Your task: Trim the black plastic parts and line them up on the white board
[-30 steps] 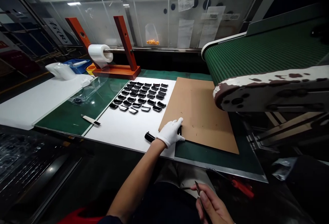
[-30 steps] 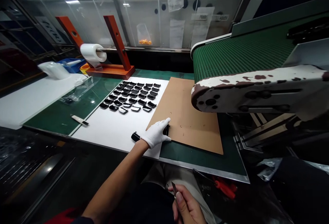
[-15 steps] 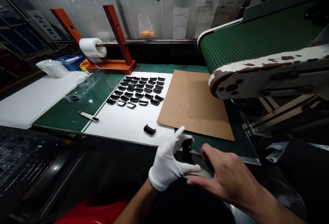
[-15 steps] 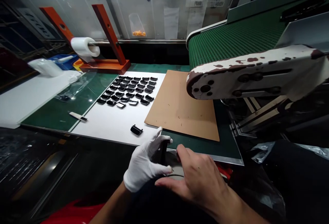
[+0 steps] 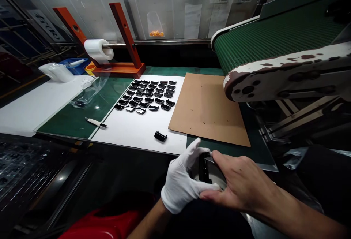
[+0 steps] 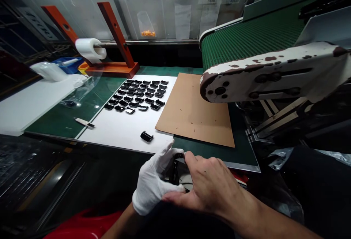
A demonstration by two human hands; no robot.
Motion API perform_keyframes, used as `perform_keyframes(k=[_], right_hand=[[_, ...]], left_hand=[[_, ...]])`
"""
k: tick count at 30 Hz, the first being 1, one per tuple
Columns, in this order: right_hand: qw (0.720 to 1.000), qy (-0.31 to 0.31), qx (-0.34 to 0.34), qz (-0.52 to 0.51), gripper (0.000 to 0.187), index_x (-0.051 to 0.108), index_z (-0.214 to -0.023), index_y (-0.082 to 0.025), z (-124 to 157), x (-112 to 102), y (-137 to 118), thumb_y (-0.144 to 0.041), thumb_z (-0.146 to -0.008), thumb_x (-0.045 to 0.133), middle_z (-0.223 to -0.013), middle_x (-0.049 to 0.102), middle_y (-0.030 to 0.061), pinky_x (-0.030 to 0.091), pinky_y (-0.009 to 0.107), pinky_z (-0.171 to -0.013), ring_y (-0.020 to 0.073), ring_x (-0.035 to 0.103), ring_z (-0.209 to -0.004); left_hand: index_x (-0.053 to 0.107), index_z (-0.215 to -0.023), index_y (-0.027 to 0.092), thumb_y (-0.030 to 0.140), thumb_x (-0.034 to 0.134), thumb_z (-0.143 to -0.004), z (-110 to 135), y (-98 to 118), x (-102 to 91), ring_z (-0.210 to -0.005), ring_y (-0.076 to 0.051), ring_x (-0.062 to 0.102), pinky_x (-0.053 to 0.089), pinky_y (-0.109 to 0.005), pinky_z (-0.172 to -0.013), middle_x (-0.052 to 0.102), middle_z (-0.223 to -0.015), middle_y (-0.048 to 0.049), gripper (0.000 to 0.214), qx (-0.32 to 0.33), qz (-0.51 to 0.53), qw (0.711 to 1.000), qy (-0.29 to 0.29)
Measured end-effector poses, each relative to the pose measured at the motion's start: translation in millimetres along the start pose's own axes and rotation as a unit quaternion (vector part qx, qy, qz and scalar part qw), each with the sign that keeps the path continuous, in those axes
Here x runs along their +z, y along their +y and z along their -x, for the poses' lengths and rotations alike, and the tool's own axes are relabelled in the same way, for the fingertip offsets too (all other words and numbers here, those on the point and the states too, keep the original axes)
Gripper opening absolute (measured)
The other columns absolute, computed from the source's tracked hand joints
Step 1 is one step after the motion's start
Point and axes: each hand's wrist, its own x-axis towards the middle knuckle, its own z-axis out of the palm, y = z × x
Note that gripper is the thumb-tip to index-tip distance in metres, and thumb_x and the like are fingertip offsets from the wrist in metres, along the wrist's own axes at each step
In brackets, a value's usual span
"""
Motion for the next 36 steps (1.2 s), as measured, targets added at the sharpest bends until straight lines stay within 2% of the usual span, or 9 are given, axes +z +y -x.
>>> perform_keyframes(k=[4,7,14,23,29,32,36], right_hand=[[0.998,0.046,-0.026,0.037,0.056,0.047,-0.077,-0.020,-0.5,1.9,-0.7,-0.073,-0.079,0.030,-0.052,0.060,0.0031,0.012,0.031,-0.043,0.0267,0.060,-0.040],[0.996,0.057,-0.028,0.060,0.061,0.049,-0.075,-0.019,-1.1,3.9,-0.2,-0.074,-0.079,0.025,-0.049,0.058,0.0034,0.010,0.030,-0.042,0.0254,0.059,-0.037],[0.993,0.005,-0.026,0.111,0.067,0.050,-0.076,-0.018,1.6,9.9,7.2,-0.078,-0.077,0.020,-0.051,0.059,0.0058,0.009,0.030,-0.044,0.0247,0.059,-0.040],[0.992,-0.027,-0.039,0.120,0.072,0.052,-0.074,-0.019,-1.1,7.7,10.2,-0.079,-0.077,0.013,-0.049,0.057,0.0050,0.010,0.031,-0.044,0.0244,0.058,-0.039],[0.990,-0.051,-0.063,0.116,0.066,0.054,-0.080,-0.017,-1.7,8.1,8.3,-0.069,-0.085,0.014,-0.058,0.062,0.0066,0.010,0.031,-0.044,0.0235,0.061,-0.044],[0.990,-0.039,-0.055,0.120,0.064,0.054,-0.081,-0.017,-4.6,5.9,6.6,-0.070,-0.085,0.017,-0.057,0.062,0.0065,0.010,0.031,-0.044,0.0231,0.060,-0.045],[0.993,0.011,-0.045,0.108,0.066,0.051,-0.077,-0.018,-10.5,0.8,5.0,-0.073,-0.082,0.015,-0.052,0.058,0.0052,0.011,0.031,-0.043,0.0212,0.057,-0.041]], left_hand=[[0.049,-0.132,0.023,0.017,0.087,-0.050,0.6,0.3,0.8,-0.102,-0.027,0.063,0.053,-0.036,-0.093,0.065,-0.114,-0.0078,0.091,-0.007,-0.007,1.000,0.010],[0.050,-0.131,0.022,0.015,0.087,-0.050,1.7,1.2,3.1,-0.101,-0.025,0.064,0.054,-0.033,-0.091,0.066,-0.112,-0.0069,0.089,-0.014,-0.007,1.000,0.023],[0.052,-0.128,0.015,0.013,0.084,-0.050,4.2,5.2,11.7,-0.098,-0.025,0.066,0.056,-0.032,-0.089,0.068,-0.108,-0.0086,0.085,-0.069,-0.012,0.996,0.059],[0.054,-0.125,0.013,0.013,0.084,-0.051,2.5,4.5,14.6,-0.094,-0.023,0.067,0.058,-0.029,-0.086,0.070,-0.104,-0.0080,0.080,-0.048,0.005,0.997,0.063],[0.055,-0.125,0.014,0.013,0.086,-0.051,3.3,0.5,11.0,-0.096,-0.024,0.066,0.056,-0.033,-0.090,0.068,-0.109,-0.0090,0.080,-0.047,-0.017,0.996,0.077],[0.055,-0.126,0.018,0.016,0.087,-0.051,1.3,-0.6,9.4,-0.097,-0.024,0.066,0.055,-0.034,-0.091,0.067,-0.111,-0.0078,0.082,-0.051,-0.023,0.994,0.088],[0.055,-0.126,0.019,0.016,0.087,-0.052,-3.3,3.6,8.0,-0.102,-0.024,0.064,0.053,-0.032,-0.095,0.066,-0.113,-0.0072,0.081,-0.035,-0.024,0.995,0.087]])
